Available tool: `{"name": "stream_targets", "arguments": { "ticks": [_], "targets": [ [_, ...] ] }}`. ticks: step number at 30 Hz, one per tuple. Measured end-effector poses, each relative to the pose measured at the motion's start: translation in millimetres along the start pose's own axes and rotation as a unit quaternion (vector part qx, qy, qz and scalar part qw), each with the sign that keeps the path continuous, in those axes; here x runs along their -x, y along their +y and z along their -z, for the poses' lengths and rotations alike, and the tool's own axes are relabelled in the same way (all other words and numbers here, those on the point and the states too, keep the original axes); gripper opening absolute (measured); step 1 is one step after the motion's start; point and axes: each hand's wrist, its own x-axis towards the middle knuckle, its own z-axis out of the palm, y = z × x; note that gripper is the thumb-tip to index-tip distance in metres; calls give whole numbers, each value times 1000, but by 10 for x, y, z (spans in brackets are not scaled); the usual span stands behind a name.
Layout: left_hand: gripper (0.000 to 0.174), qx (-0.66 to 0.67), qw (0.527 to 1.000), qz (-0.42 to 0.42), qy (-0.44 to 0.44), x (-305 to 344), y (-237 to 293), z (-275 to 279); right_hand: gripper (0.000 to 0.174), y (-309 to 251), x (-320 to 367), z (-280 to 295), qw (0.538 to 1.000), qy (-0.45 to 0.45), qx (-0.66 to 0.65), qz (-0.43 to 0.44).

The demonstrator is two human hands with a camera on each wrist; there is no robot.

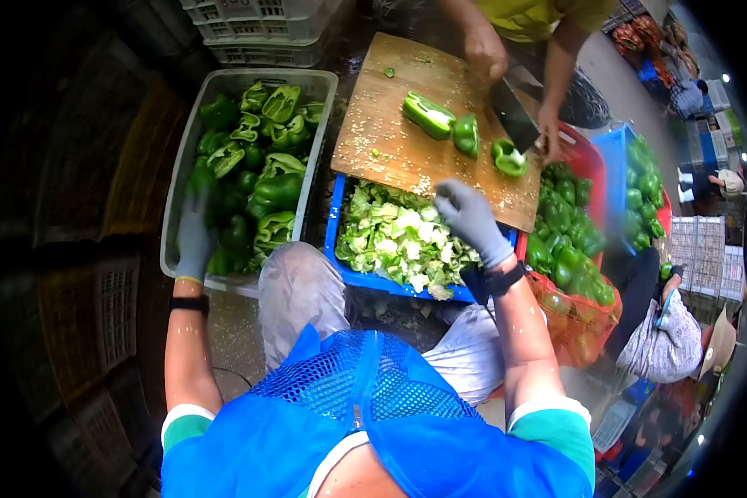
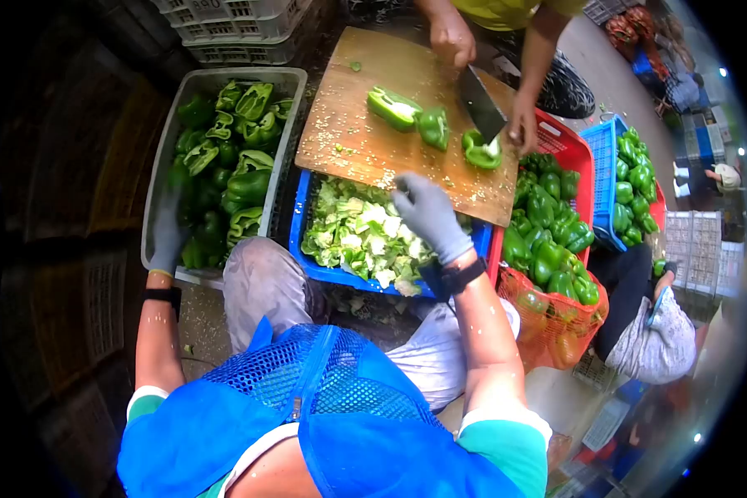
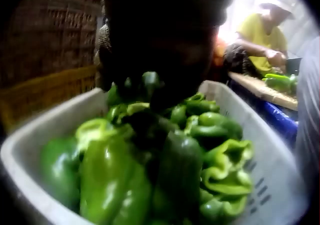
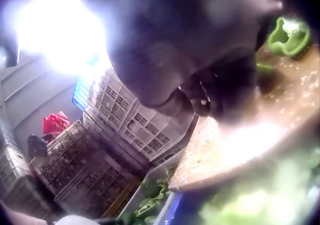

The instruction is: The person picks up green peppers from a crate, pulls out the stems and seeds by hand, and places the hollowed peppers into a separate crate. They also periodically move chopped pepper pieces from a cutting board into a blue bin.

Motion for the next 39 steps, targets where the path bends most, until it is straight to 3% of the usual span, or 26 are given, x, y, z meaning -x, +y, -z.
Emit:
{"name": "stream_targets", "arguments": {
  "ticks": [1,3,4,5,7,9,10,12,14,15,17,18,19,20,21,23,24,27,28,29,30,32,33,37,38,39],
  "targets": [
    [63,-9,995,43,-93,45,-123,-109,19,5,-198,-17,994,71,14,80],
    [60,8,997,44,-67,-3,-110,13,15,-2,-658,35,975,165,38,144],
    [58,17,997,42,-57,-46,-64,46,17,26,-896,94,970,180,107,126],
    [56,122,988,57,-75,-65,-19,44,22,88,-1133,112,965,190,121,131],
    [53,324,936,92,-100,-139,136,42,41,142,-1506,179,978,43,180,92],
    [52,387,911,45,-132,-143,811,406,50,285,-1621,-12,982,-42,172,63],
    [51,438,884,47,-157,-137,1103,542,53,362,-1661,-122,969,-21,239,54],
    [55,552,807,79,-195,-132,1642,809,51,-20,-1416,-212,977,-60,207,-6],
    [66,671,694,167,-199,-144,2043,702,47,-213,-1114,-346,982,-169,-81,34],
    [73,723,628,223,-183,-149,2168,553,44,-173,-954,-528,980,-164,-110,6],
    [72,746,568,284,-201,-131,2435,593,44,-737,-423,-568,959,-163,-229,48],
    [66,788,527,244,-207,-110,2497,327,45,-956,-236,-527,961,-192,-184,79],
    [60,825,483,200,-213,-78,2525,80,44,-1024,-51,-607,971,-132,-147,137],
    [51,799,530,212,-190,-6,2606,165,43,-1108,55,-637,978,-99,-105,153],
    [48,799,529,231,-170,79,2661,192,43,-1185,139,-613,982,-64,-63,167],
    [44,799,527,262,-125,196,2739,217,41,-1222,187,-478,970,-138,-74,185],
    [41,811,507,269,-113,251,2746,171,41,-1154,190,-393,961,-175,-65,204],
    [38,887,370,207,-182,299,2607,44,44,-1143,236,-219,923,-238,-124,275],
    [33,872,402,214,-181,352,2620,36,43,-1134,265,-202,927,-245,-110,261],
    [31,863,475,114,-129,393,2614,117,42,-1117,304,-163,934,-245,-95,243],
    [29,843,532,5,-84,408,2604,185,42,-1120,342,-148,944,-188,-76,260],
    [29,912,372,46,-168,264,2603,282,41,-1106,398,-145,951,-57,-75,295],
    [30,922,153,205,-289,108,2570,330,42,-1119,432,-160,957,7,-95,275],
    [33,923,311,169,-148,92,2667,600,35,-1238,442,-271,947,121,-156,254],
    [40,923,273,207,-173,100,2565,543,33,-1245,451,-286,942,142,-177,246],
    [41,924,262,220,-169,99,2443,511,31,-1227,474,-287,937,152,-265,167]
  ]
}}
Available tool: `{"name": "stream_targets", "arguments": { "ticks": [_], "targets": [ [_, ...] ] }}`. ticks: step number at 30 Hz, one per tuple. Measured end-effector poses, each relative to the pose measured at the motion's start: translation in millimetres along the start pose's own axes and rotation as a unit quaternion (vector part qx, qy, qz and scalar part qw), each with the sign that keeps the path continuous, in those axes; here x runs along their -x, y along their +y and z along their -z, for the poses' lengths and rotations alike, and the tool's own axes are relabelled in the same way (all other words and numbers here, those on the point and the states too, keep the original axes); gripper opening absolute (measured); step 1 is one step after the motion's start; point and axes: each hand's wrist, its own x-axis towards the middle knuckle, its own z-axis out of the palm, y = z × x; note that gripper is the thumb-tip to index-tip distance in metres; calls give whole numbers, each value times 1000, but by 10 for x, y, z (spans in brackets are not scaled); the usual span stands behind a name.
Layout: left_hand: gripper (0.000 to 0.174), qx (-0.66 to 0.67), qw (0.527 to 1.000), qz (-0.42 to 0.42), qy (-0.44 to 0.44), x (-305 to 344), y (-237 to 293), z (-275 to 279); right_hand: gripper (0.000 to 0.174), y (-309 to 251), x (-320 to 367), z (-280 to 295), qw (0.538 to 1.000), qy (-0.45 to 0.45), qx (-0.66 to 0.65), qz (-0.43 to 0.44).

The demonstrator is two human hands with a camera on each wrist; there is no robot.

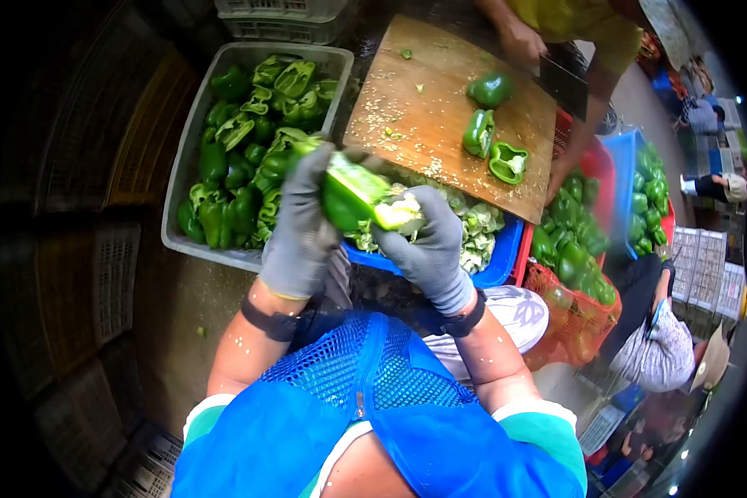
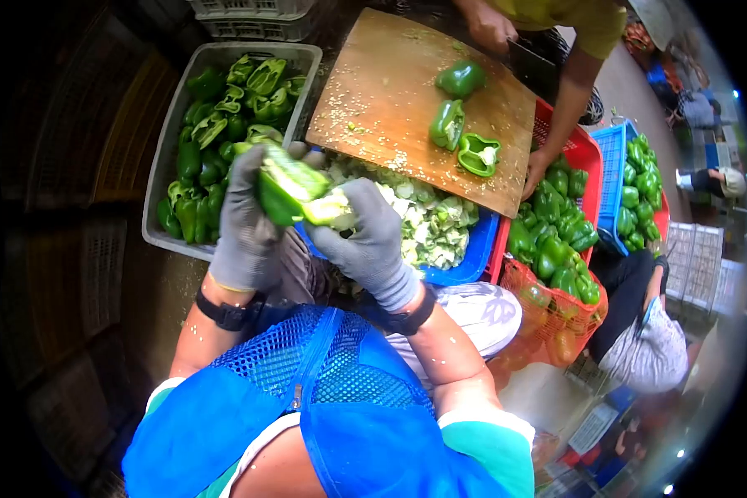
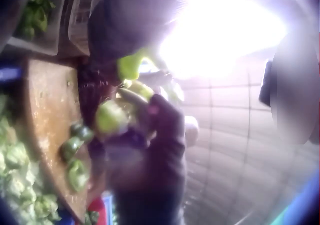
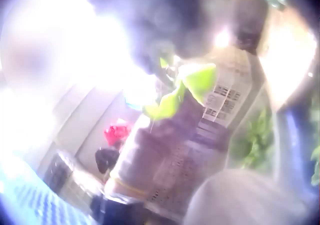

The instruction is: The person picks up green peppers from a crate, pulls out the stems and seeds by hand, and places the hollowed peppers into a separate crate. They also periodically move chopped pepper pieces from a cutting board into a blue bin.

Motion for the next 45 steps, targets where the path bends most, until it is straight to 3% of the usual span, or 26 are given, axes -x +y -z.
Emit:
{"name": "stream_targets", "arguments": {
  "ticks": [2,3,4,5,6,8,9,11,12,15,17,19,21,25,28,30,31,32,34,35,38,39,40,42,44,45],
  "targets": [
    [42,-49,992,-115,30,104,356,77,28,50,62,46,972,89,-142,-164],
    [43,-110,972,-200,52,169,580,90,26,194,74,232,975,74,-91,-190],
    [44,-203,933,-285,84,240,787,132,36,223,27,455,968,-34,32,-246],
    [45,-333,868,-350,119,315,940,193,44,364,-18,625,964,-129,144,-183],
    [56,-506,769,-361,148,363,1014,371,52,580,-52,764,935,-220,253,-119],
    [77,-738,556,-352,149,430,1104,880,64,1057,-273,970,944,-150,282,-87],
    [83,-898,327,-250,157,469,1077,1181,61,1316,-440,1042,938,-82,322,-97],
    [83,-991,50,-87,84,541,920,2003,55,1747,-722,1106,919,-36,366,-140],
    [76,-998,34,-44,18,636,902,2329,50,1893,-827,1047,910,-63,372,-171],
    [54,-954,278,107,25,350,1125,1986,48,2024,-869,820,885,-57,440,-140],
    [40,-846,517,-44,121,159,1140,1350,48,1866,-854,655,883,-89,441,-130],
    [36,-695,700,-131,104,-24,982,767,54,1906,-802,593,879,-105,451,-116],
    [37,-568,821,-42,41,-164,789,213,55,1884,-740,559,872,-99,461,-135],
    [39,-504,860,74,-30,-428,238,-206,56,1641,-734,412,871,-46,425,-243],
    [36,-431,898,66,53,-664,-217,-51,42,1762,-470,269,965,-53,46,-253],
    [33,-342,928,107,107,-522,-344,-234,41,1110,-253,134,947,-109,-151,-260],
    [29,-145,959,237,-59,-809,-389,350,42,906,-118,64,936,-163,-166,-264],
    [27,-152,963,221,16,-725,-428,309,41,908,-5,56,971,-171,-22,-167],
    [25,-207,965,153,-50,-559,-549,229,40,683,60,158,961,-189,18,-201],
    [25,-208,970,125,-19,-544,-619,188,31,683,93,148,978,-163,50,-122],
    [25,-224,973,27,37,-621,-676,106,23,458,206,175,943,-155,290,-43],
    [25,-132,986,95,29,-797,-510,155,23,440,287,120,956,-131,262,11],
    [25,-144,987,18,70,-926,-387,211,25,423,337,114,953,-123,275,35],
    [28,-277,925,-240,101,-941,-50,9,36,522,380,325,936,-190,291,-61],
    [53,-476,818,-311,83,-808,396,-169,47,992,370,745,940,-117,289,-135],
    [65,-623,708,-326,72,-836,698,-51,47,1220,283,1031,926,-46,349,-135]
  ]
}}
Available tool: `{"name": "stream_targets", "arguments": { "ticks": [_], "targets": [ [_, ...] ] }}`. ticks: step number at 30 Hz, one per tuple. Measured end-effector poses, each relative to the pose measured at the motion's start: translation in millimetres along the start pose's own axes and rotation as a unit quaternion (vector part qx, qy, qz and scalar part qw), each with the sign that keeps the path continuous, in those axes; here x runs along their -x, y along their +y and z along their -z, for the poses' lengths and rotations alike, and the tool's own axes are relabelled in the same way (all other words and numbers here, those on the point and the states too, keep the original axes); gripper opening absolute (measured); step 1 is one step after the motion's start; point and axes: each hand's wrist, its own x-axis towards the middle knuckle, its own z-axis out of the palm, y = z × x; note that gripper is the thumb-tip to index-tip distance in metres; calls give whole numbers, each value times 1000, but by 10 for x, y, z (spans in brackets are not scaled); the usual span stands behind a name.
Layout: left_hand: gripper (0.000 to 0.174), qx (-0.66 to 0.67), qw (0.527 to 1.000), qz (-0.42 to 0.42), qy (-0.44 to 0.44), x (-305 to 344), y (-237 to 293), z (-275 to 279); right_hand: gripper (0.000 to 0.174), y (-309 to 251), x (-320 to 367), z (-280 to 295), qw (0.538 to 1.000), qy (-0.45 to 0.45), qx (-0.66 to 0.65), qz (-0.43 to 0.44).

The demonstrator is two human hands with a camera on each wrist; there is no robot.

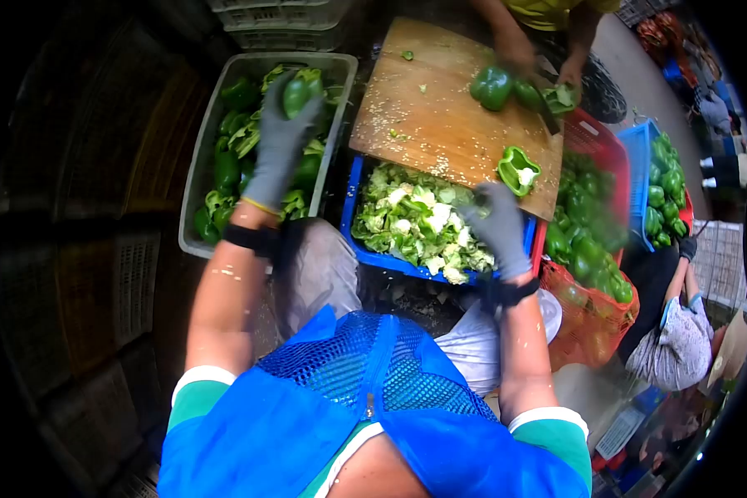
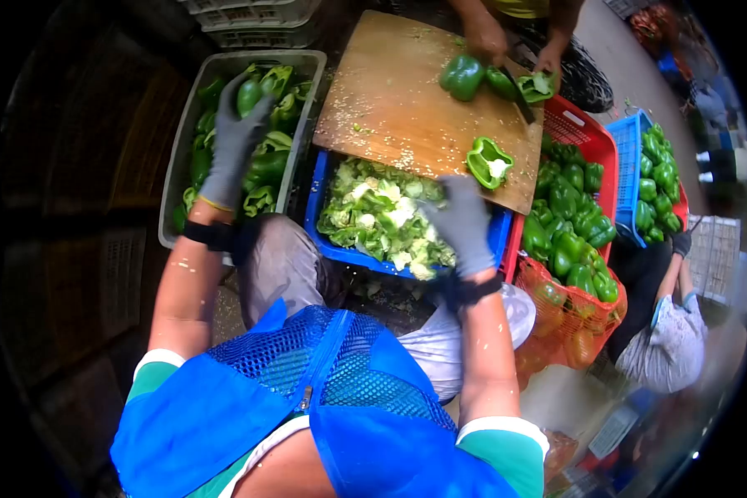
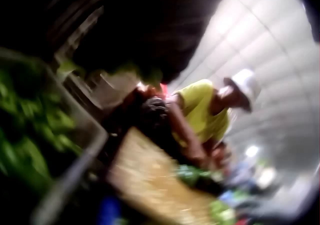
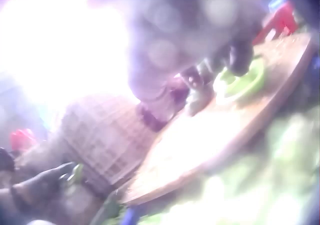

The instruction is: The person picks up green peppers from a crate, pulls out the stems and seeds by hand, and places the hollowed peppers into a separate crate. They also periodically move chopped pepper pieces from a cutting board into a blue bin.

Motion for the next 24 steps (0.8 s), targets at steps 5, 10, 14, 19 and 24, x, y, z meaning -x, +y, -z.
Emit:
{"name": "stream_targets", "arguments": {
  "ticks": [5,10,14,19,24],
  "targets": [
    [77,-251,951,-84,-162,87,-106,107,38,867,-550,-10,956,77,233,-161],
    [81,65,913,210,-344,556,311,-729,35,661,-552,-53,983,-53,168,-58],
    [53,44,915,237,-323,817,137,-1131,31,-516,-123,-121,972,-155,153,88],
    [31,109,921,272,-256,777,-8,-917,18,-556,-87,-170,984,-23,-161,76],
    [35,-37,995,60,-72,204,-246,67,29,-295,-132,81,909,-134,-356,-167]
  ]
}}
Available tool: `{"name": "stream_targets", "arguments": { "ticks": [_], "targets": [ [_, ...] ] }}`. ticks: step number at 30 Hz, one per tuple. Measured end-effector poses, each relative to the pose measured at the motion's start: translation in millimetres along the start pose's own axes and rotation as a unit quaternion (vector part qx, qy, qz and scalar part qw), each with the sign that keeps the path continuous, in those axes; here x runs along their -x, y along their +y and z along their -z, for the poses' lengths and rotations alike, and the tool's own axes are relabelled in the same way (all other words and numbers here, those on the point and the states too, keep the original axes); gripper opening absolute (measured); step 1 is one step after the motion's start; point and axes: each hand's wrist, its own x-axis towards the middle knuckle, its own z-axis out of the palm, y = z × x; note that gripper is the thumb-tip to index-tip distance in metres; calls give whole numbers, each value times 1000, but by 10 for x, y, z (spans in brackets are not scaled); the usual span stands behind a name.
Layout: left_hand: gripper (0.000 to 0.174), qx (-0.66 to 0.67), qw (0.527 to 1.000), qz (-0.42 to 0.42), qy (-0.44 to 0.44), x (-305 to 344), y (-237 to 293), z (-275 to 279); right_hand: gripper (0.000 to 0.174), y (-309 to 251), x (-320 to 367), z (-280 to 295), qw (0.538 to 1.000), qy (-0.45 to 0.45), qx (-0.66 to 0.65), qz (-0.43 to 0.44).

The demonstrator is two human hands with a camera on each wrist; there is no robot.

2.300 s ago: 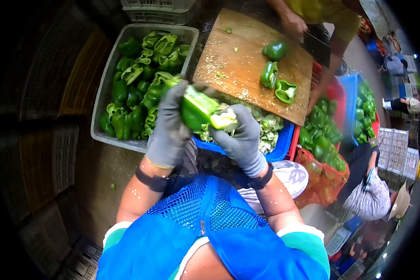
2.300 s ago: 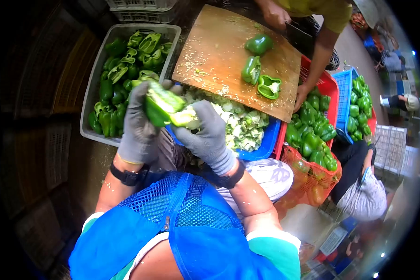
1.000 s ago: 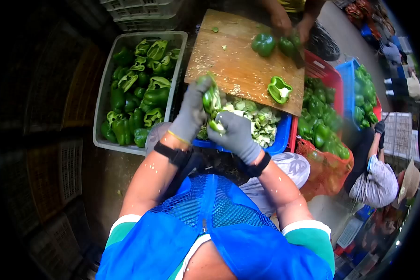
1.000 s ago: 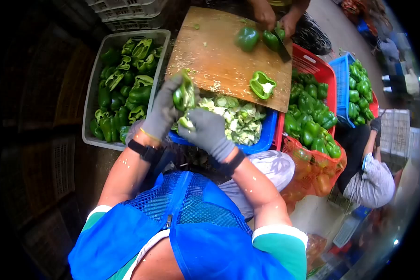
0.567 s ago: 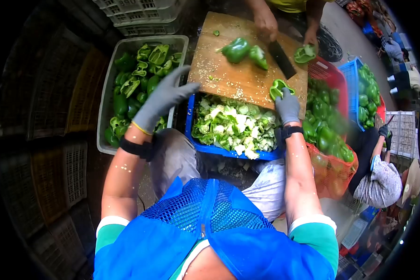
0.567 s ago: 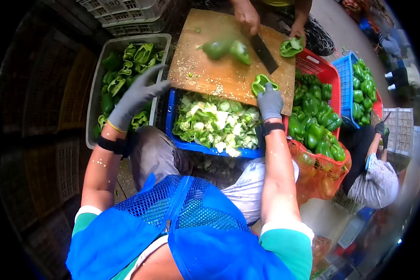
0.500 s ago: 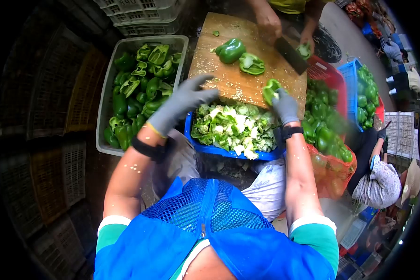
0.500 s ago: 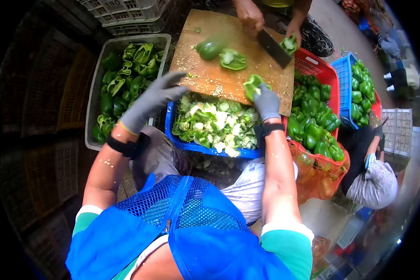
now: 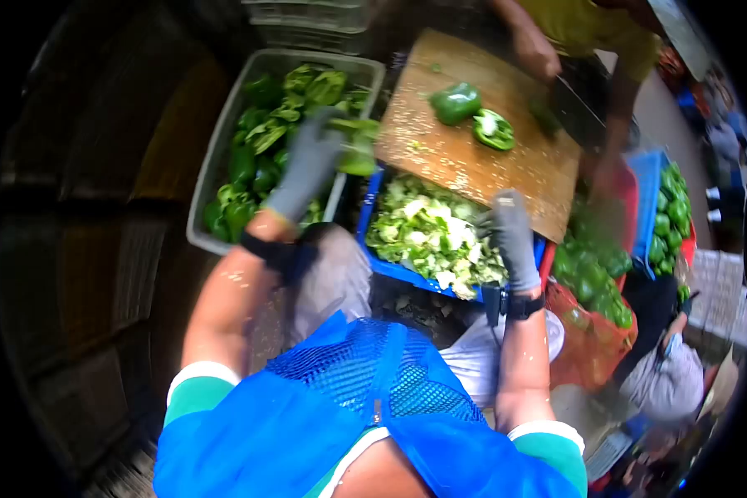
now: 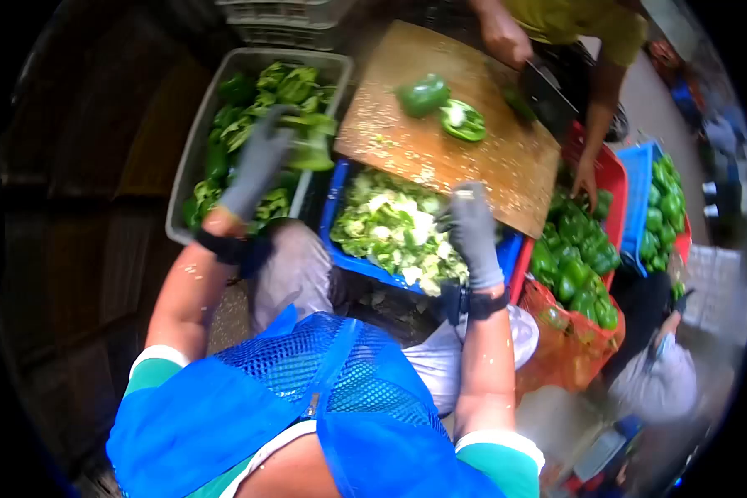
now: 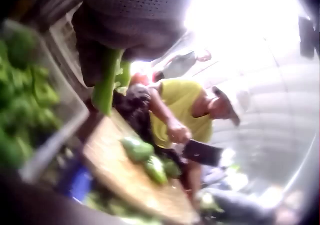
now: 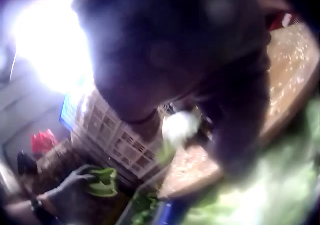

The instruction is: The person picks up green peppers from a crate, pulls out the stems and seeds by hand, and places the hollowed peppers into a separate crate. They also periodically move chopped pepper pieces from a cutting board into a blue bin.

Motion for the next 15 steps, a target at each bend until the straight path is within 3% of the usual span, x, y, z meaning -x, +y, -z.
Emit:
{"name": "stream_targets", "arguments": {
  "ticks": [1,2,3,5,8,9,10,12,13,14,15],
  "targets": [
    [33,-171,970,-152,86,-1,46,196,34,-175,16,31,985,-73,133,-76],
    [39,-310,929,-177,102,-74,-28,417,44,-1,-76,121,946,-87,306,61],
    [42,-397,894,-199,68,-87,-184,609,48,-67,-44,115,961,-77,264,20],
    [47,-555,795,-244,2,-81,-511,746,47,-19,-504,104,948,92,272,140],
    [50,-370,904,-23,-216,125,-446,675,50,-221,-1271,134,909,176,357,120],
    [50,-266,945,20,-188,212,-252,512,53,-224,-1483,112,887,215,393,114],
    [46,-249,947,37,-199,234,-93,372,55,-210,-1604,89,887,217,400,85],
    [40,-23,963,79,-258,353,312,37,58,-181,-1844,-32,885,206,414,41],
    [40,-18,959,65,-276,369,362,-79,63,-90,-1877,-92,881,228,412,55],
    [42,10,955,64,-289,389,438,-193,56,-77,-1838,-118,897,208,385,68],
    [47,95,940,126,-301,399,494,-330,51,-73,-1767,-139,910,192,358,79]
  ]
}}
